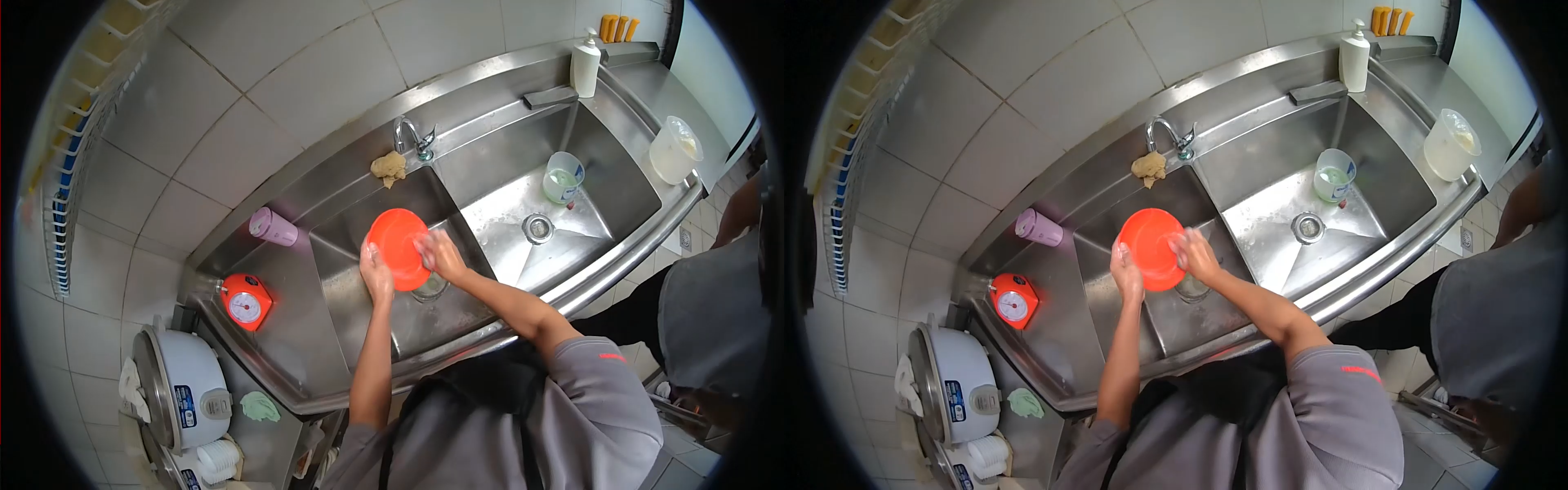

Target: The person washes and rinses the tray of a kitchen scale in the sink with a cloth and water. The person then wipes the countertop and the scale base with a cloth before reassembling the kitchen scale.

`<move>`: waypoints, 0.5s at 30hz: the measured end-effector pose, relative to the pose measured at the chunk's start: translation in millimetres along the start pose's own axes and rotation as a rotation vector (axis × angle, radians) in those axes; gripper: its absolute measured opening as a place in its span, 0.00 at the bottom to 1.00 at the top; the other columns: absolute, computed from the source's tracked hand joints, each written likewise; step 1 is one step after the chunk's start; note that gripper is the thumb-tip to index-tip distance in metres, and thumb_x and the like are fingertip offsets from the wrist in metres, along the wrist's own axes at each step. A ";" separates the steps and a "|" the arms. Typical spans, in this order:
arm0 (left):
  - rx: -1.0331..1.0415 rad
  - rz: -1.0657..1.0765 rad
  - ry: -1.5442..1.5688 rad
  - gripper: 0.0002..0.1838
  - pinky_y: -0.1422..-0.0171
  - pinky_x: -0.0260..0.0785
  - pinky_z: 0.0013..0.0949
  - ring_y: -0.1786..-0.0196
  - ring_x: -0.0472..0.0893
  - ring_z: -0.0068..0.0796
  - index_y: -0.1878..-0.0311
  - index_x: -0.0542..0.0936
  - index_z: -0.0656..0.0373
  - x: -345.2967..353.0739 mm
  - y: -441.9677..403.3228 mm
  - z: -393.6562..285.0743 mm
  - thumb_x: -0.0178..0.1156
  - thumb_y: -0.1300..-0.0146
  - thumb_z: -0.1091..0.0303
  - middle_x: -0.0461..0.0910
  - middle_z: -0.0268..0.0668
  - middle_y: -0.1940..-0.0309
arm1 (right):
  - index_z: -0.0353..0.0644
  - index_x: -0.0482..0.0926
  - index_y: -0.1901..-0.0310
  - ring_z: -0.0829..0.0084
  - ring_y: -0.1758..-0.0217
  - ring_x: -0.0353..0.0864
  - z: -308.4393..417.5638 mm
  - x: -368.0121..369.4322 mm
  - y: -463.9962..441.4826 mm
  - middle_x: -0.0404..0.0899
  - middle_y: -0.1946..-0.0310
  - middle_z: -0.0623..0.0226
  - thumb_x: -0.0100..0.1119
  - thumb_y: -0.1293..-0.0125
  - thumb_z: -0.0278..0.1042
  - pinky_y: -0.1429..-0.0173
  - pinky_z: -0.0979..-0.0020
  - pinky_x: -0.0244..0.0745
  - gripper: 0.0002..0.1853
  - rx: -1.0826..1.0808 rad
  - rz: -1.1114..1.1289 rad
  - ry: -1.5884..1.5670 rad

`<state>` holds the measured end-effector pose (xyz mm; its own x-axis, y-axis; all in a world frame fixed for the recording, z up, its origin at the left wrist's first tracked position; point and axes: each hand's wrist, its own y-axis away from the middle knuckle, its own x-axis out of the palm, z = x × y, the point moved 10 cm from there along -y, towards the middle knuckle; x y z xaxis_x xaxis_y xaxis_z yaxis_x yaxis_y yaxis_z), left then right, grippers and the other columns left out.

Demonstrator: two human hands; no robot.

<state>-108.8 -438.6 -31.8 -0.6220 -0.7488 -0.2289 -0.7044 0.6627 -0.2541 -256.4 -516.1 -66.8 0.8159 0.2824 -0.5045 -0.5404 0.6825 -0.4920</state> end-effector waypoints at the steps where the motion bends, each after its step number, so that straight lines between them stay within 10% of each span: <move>1: -0.001 0.013 0.047 0.21 0.43 0.62 0.32 0.49 0.72 0.34 0.46 0.68 0.67 5.1 -1.1 -4.1 0.39 0.32 0.60 0.73 0.47 0.52 | 0.41 0.77 0.63 0.58 0.63 0.72 12.3 -7.8 -14.6 0.73 0.67 0.57 0.57 0.53 0.21 0.59 0.64 0.68 0.12 -0.002 -0.059 -0.014; 6: 0.060 -0.007 0.062 0.20 0.44 0.62 0.32 0.50 0.73 0.34 0.46 0.68 0.67 3.9 -18.5 -24.3 0.40 0.32 0.61 0.74 0.46 0.53 | 0.40 0.77 0.64 0.57 0.62 0.72 58.2 4.7 2.8 0.71 0.67 0.57 0.57 0.54 0.21 0.57 0.64 0.68 0.12 -0.248 -0.088 -0.116; 8: 0.082 0.012 0.068 0.19 0.44 0.62 0.32 0.51 0.73 0.33 0.46 0.68 0.67 -1.1 -19.5 -21.2 0.40 0.32 0.63 0.74 0.46 0.53 | 0.39 0.77 0.62 0.58 0.61 0.71 -25.6 33.3 0.2 0.72 0.69 0.57 0.57 0.54 0.21 0.57 0.63 0.67 0.14 0.280 -0.109 -0.634; 10: 0.017 0.033 0.066 0.18 0.45 0.63 0.31 0.52 0.73 0.32 0.46 0.68 0.66 4.5 -15.2 -16.5 0.40 0.32 0.64 0.74 0.45 0.54 | 0.40 0.77 0.62 0.57 0.62 0.70 12.7 -18.9 -38.9 0.72 0.71 0.57 0.57 0.56 0.22 0.57 0.60 0.66 0.15 0.029 -0.264 -0.002; 15: -0.074 -0.031 0.155 0.18 0.46 0.63 0.30 0.52 0.73 0.29 0.46 0.68 0.66 3.9 -20.2 -19.4 0.39 0.32 0.64 0.74 0.43 0.55 | 0.36 0.76 0.62 0.59 0.65 0.69 77.9 -0.3 -25.7 0.70 0.68 0.56 0.60 0.55 0.24 0.61 0.64 0.66 0.14 -0.245 -0.134 -0.104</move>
<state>-103.7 -455.0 -9.3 -0.6406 -0.7644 -0.0725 -0.7440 0.6413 -0.1878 -226.8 -481.2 1.3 0.8930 0.2771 -0.3546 -0.4499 0.5387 -0.7123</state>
